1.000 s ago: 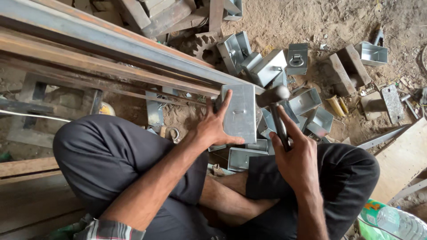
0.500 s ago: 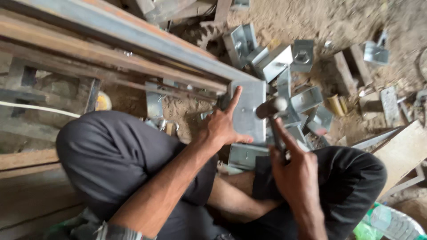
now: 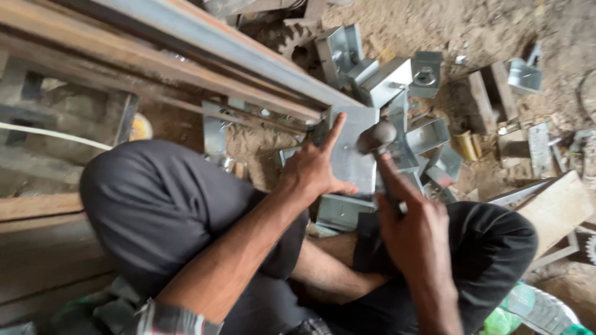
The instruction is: The person uses a hammer to adjust and shape galvanized metal electrical boxes. They pick up individual boxes from a pile, strike the sides and corners with a hammer while holding them by hand, and place the finished boxes back on the ground.
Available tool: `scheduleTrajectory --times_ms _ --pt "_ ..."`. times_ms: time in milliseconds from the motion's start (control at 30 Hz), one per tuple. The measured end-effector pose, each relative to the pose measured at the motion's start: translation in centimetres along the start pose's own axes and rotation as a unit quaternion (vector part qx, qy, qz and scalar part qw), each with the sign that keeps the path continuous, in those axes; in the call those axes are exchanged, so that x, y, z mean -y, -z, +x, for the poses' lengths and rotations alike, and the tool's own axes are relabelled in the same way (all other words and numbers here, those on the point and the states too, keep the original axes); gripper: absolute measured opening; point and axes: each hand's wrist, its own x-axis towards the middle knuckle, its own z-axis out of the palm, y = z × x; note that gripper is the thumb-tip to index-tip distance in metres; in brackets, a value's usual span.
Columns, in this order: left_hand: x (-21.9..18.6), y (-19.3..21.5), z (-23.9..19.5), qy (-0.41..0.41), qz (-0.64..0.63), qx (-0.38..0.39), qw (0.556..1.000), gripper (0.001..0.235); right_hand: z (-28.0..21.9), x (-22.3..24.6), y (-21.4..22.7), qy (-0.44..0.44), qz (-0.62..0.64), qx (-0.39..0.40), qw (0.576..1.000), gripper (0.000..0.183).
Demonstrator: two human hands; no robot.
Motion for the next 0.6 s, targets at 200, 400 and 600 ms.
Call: scheduleTrajectory --times_ms 200,400,600 --pt "0.4 -0.7 0.3 -0.027 0.001 -0.036 0.999 0.156 -0.1 -0.1 -0.1 0.071 -0.006 -0.080 0.994 0.056" --pt "-0.5 -0.3 1.0 0.022 0.006 0.015 1.000 0.156 0.2 -1.7 -1.7 0.035 0.045 0.017 0.998 0.058" --pt "-0.9 0.6 -0.5 0.005 0.038 -0.011 0.999 0.154 -0.5 -6.5 1.2 -0.183 0.300 0.033 0.936 0.055"
